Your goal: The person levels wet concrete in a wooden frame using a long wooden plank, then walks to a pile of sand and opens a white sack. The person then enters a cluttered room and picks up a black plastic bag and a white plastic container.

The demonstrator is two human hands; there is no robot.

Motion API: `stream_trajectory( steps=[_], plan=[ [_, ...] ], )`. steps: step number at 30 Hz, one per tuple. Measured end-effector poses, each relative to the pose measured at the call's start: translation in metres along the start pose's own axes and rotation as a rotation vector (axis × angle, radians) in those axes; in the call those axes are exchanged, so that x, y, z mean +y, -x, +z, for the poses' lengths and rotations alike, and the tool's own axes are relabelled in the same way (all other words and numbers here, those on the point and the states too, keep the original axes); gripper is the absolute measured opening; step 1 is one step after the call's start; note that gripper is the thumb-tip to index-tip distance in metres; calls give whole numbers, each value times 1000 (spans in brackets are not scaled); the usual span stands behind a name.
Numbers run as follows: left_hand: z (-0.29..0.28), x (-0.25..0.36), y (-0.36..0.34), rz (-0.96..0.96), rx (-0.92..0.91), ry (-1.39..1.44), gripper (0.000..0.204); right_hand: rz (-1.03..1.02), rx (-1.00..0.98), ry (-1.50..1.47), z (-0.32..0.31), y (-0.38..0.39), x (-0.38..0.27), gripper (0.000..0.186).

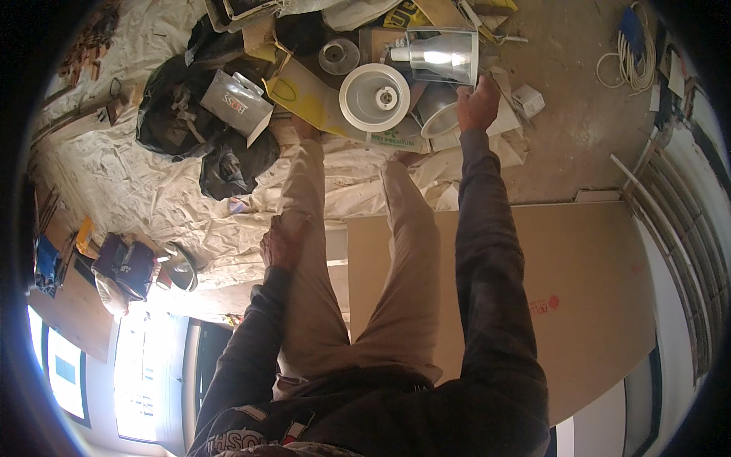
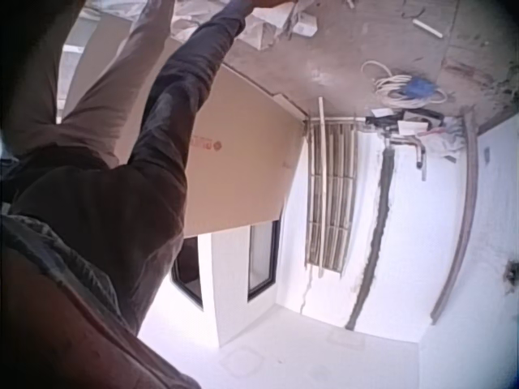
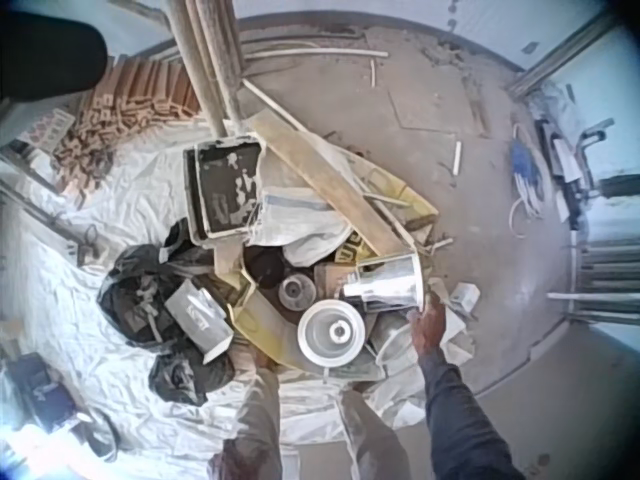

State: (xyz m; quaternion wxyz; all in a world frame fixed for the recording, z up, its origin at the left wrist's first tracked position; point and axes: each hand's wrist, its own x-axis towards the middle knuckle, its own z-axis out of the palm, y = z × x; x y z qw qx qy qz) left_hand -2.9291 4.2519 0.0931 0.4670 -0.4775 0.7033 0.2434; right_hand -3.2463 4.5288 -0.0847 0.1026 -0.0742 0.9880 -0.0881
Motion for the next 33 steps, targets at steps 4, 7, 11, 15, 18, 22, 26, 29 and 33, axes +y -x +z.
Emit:
stream_trajectory(
  steps=[4, 7, 11, 15, 18, 22, 26, 29, 33],
  plan=[
    [3, -4, -2, 4, 6, -7, 78, 65, -37, -24, 6, -16, 1, 47],
    [0, -2, 0, -5, 15, -15, 77, 123, -50, -179, 11, -27, 14, 53],
    [6, -4, -1, -6, 44, -4, 77, 234, -121, -314, 20, -39, 22, 56],
    [-1, -1, 0, -14, -13, -18, 78, 303, -145, -306, 31, -49, 37, 63],
    [1, -2, 0, 13, 11, 12, 79, 274, 25, -125, 31, -53, 25, 65],
    [8, -8, 0, 26, 56, 18, 80, 76, 277, -149, -11, -51, -47, 59],
    [7, -7, 0, 16, 24, 34, 82, -348, 135, -314, -5, -55, -121, 55],
    [8, -11, -3, -5, 9, 50, 84, -676, 77, -347, -1, -57, -210, 52],
    [4, -9, -1, -25, -13, 68, 84, -841, 202, -218, 11, -62, -295, 39]
  ],
)
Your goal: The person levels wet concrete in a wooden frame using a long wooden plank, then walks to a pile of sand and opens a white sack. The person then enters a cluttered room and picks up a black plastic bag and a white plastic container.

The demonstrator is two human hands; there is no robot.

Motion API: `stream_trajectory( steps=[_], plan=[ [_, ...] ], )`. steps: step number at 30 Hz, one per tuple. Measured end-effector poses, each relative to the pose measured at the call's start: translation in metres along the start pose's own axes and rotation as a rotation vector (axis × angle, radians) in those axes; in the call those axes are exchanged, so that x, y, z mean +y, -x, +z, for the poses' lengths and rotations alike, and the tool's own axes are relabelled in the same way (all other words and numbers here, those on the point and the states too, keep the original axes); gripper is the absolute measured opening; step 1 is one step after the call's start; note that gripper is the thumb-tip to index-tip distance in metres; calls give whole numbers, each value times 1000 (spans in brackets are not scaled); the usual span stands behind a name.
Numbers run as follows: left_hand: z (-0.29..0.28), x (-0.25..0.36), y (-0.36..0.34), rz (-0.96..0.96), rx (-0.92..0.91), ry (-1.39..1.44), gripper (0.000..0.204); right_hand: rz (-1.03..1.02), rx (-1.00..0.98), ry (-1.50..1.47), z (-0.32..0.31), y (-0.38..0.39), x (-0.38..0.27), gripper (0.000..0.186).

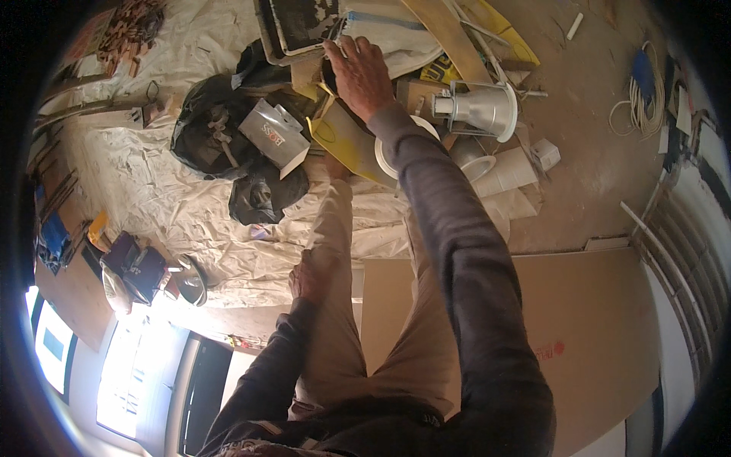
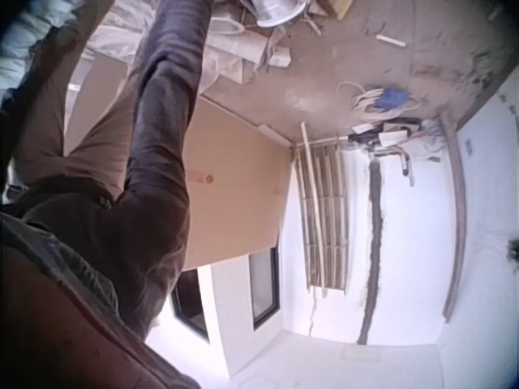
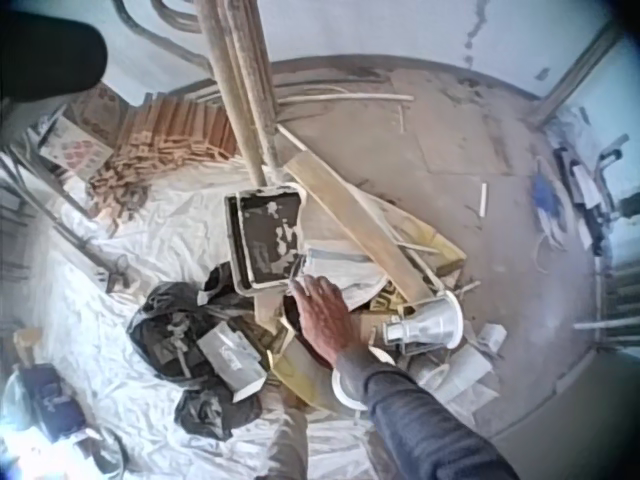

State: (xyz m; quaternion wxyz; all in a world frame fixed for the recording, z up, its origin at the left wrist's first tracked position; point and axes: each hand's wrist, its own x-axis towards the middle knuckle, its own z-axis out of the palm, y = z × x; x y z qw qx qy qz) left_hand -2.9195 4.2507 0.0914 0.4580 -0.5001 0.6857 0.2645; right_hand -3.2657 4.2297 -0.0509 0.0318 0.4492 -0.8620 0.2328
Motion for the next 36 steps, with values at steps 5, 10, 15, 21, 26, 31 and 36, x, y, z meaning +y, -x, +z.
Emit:
stream_trajectory(
  steps=[5, 10, 15, 21, 26, 31, 36],
  plan=[
    [-6, -1, 0, 13, 3, 52, 82, -45, -195, 295, 38, -31, -14, 32],
    [-19, 0, 3, 9, 3, 114, 81, -34, -307, 330, 64, -44, -7, 20],
    [-13, -14, 0, 76, 86, 187, 78, -102, -264, 168, 70, -47, 16, 10],
    [-12, -14, -2, 65, 77, 215, 77, -45, -120, 52, 3, -35, 52, 19],
    [-16, -12, -1, 62, 69, 219, 77, 159, -52, -2, -51, -29, 90, 25],
    [-25, -8, 0, 32, 8, 220, 79, 292, 33, -174, -75, -12, 126, 26],
    [-11, -15, -3, 55, 55, 247, 80, 395, 111, -309, -81, 4, 134, 27]
  ],
)
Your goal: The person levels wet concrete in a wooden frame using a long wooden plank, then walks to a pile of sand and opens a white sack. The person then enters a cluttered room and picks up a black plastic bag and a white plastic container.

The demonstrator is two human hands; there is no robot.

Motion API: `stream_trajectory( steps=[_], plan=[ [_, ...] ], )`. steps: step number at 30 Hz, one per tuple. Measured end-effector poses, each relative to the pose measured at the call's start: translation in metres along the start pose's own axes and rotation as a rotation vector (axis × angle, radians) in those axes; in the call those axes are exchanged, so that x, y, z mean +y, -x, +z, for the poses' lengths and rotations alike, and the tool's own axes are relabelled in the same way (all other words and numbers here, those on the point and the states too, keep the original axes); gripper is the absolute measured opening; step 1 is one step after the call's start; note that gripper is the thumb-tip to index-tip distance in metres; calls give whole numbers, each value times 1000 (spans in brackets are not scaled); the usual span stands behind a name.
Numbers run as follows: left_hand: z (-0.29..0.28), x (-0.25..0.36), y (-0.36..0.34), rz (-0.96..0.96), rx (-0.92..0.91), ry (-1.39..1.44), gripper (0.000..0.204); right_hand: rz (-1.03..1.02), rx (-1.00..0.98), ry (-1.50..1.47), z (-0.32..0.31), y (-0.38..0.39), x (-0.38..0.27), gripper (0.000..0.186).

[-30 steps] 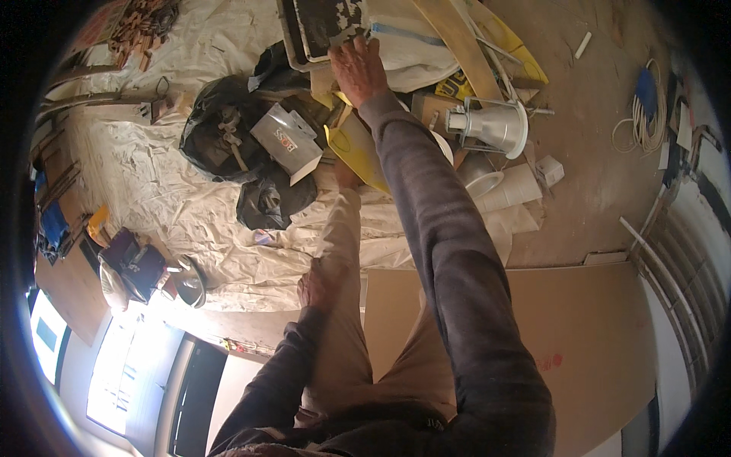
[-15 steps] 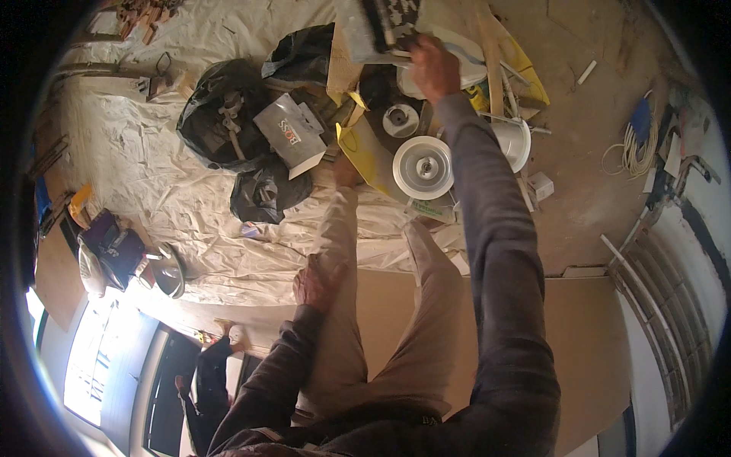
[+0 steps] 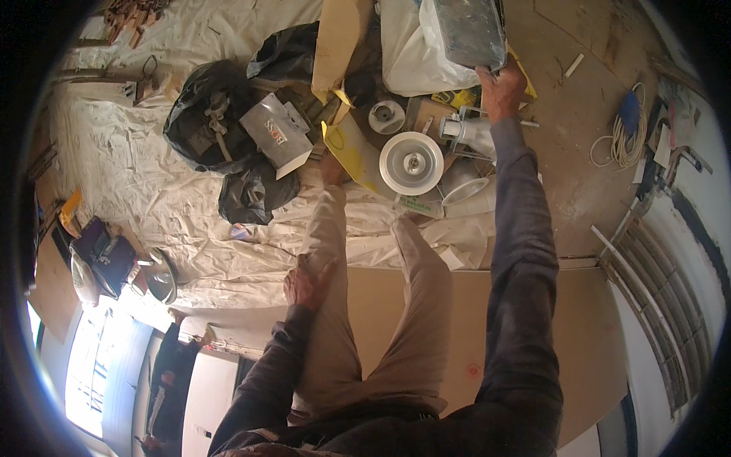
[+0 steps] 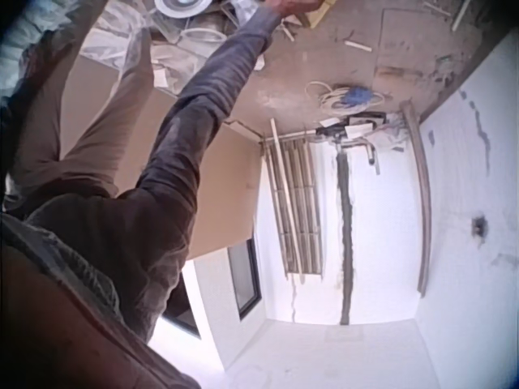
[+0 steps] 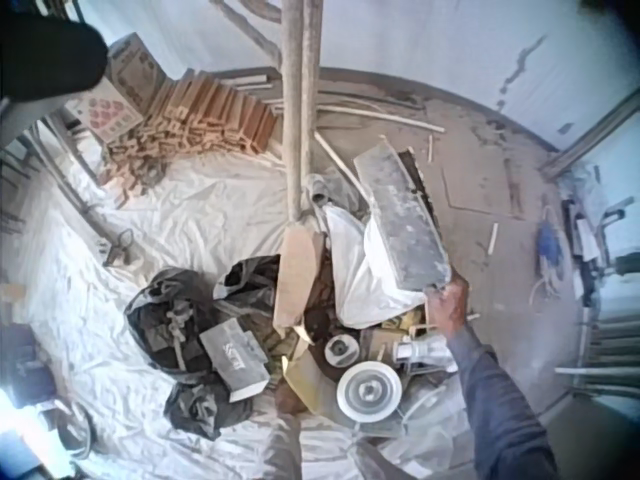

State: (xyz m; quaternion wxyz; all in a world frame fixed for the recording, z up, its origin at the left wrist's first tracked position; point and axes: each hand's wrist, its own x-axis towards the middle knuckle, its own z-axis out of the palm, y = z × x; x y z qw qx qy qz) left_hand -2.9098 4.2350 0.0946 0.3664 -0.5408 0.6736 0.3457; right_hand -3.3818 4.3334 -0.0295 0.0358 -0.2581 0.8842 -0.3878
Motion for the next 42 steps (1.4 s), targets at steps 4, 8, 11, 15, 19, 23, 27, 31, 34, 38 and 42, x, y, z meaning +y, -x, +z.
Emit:
stream_trajectory(
  steps=[4, 8, 11, 15, 19, 23, 27, 31, 34, 38, 42],
  plan=[
    [-3, 2, -2, -21, -52, -17, 81, 42, -19, 47, -3, 4, 6, 26],
    [-7, 6, 1, -19, -44, -19, 81, -13, -21, 71, 1, 3, 1, 25],
    [-5, 3, -1, -28, -56, -37, 81, -79, -64, 167, 9, 5, -8, 24],
    [1, -4, -1, 24, 15, -36, 81, -210, -192, 316, 32, 14, -41, 27],
    [-5, 2, 2, 42, 23, -53, 81, -405, -219, 335, 72, 18, -54, 24],
    [-7, 1, 2, 23, 1, -16, 81, -462, -424, 441, 112, 17, -70, 25],
    [-5, -3, -1, 27, -1, -25, 82, -503, -406, 526, 154, 28, -73, 29],
    [-4, -5, -3, 13, -26, 4, 84, -487, -275, 415, 146, 53, -94, 33],
    [-4, -3, -3, -17, -21, -55, 85, -371, -316, 227, 121, 90, -99, 36],
    [0, -6, -6, 0, -22, -49, 86, -178, -452, 390, 114, 120, -56, 37],
    [-8, -2, -8, 3, -48, -24, 85, -295, -583, 714, 131, 116, -11, 27]
  ],
)
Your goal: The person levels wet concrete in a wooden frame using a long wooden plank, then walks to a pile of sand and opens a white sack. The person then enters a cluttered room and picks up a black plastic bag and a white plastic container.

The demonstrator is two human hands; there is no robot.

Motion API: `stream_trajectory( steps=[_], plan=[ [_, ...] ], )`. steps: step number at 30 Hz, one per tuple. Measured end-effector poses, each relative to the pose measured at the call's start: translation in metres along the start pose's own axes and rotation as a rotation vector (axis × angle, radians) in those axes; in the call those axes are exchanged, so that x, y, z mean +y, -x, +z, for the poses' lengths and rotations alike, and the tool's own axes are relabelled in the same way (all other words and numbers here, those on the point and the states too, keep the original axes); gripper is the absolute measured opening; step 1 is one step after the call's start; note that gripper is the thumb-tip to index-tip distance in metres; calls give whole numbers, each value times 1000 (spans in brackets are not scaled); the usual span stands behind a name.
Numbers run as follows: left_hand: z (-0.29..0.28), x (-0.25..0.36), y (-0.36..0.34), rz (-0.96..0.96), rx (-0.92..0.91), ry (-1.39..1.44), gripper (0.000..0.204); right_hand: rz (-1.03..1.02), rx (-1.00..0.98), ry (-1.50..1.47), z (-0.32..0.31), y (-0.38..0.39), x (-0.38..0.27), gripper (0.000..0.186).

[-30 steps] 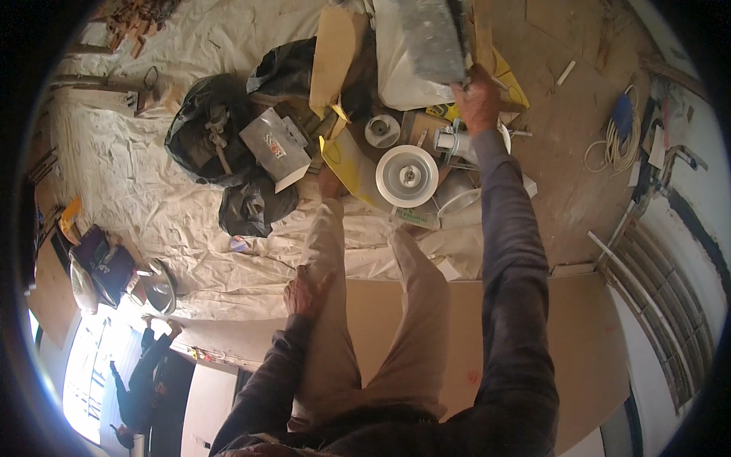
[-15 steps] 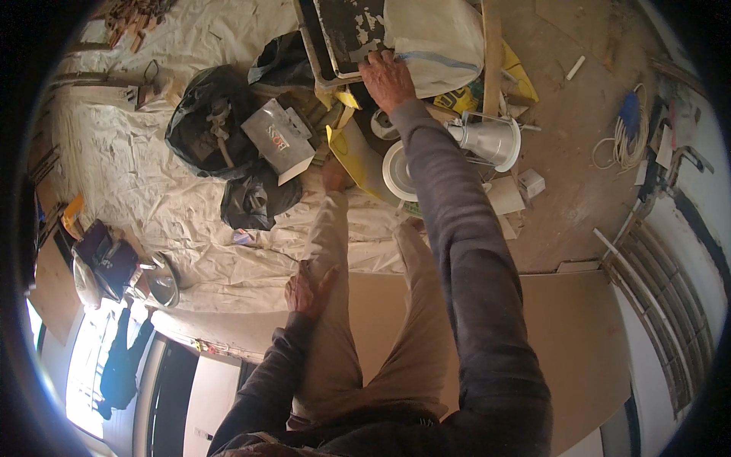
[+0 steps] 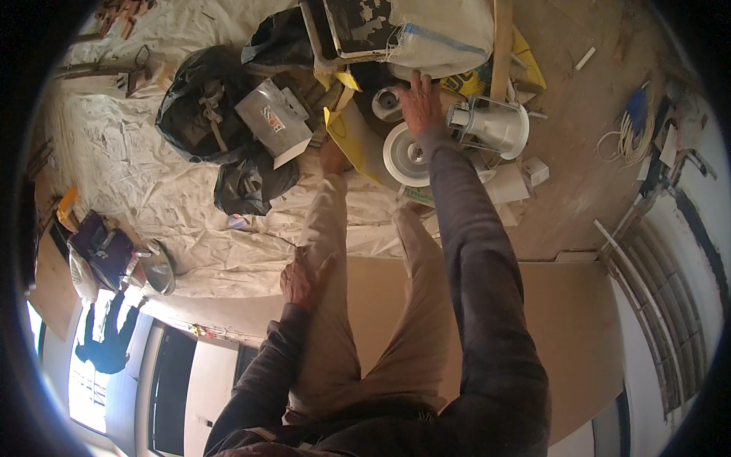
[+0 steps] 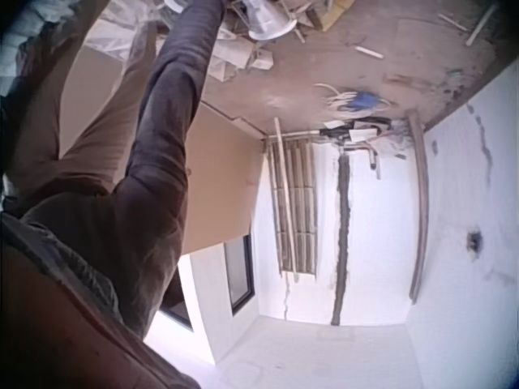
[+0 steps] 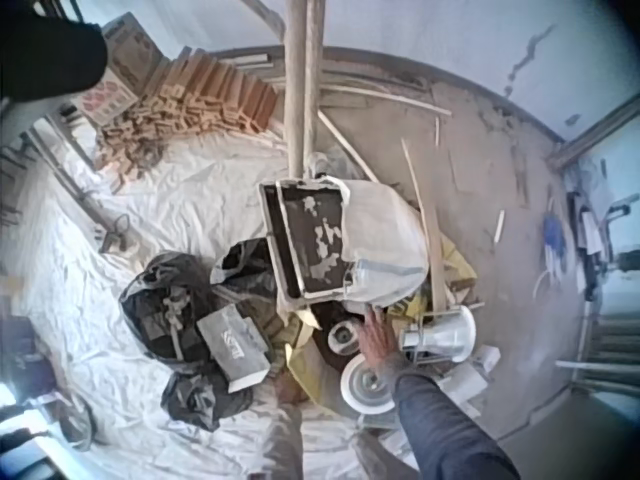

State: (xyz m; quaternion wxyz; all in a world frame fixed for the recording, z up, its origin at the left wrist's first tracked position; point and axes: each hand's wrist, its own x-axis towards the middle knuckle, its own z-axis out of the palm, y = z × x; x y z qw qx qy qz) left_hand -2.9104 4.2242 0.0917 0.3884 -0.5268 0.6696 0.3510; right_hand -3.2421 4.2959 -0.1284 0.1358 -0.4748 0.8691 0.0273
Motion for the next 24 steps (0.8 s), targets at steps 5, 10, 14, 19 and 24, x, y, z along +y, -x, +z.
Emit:
stream_trajectory(
  steps=[5, 10, 14, 19, 24],
  plan=[
    [-7, 7, 1, -20, -15, 22, 83, 8, -266, 227, 30, -26, 8, 24],
    [-7, 4, 2, 20, 29, 35, 79, 51, -318, 151, 50, -37, 22, 37],
    [-8, 9, 1, 41, 31, 53, 78, 96, -34, 23, 61, -27, 39, 49],
    [-8, 11, 1, 31, 7, 51, 77, 41, -40, -189, 47, -21, 68, 55],
    [-4, 9, 2, 39, 27, 29, 77, -33, -64, -373, 28, -19, 99, 56]
  ],
)
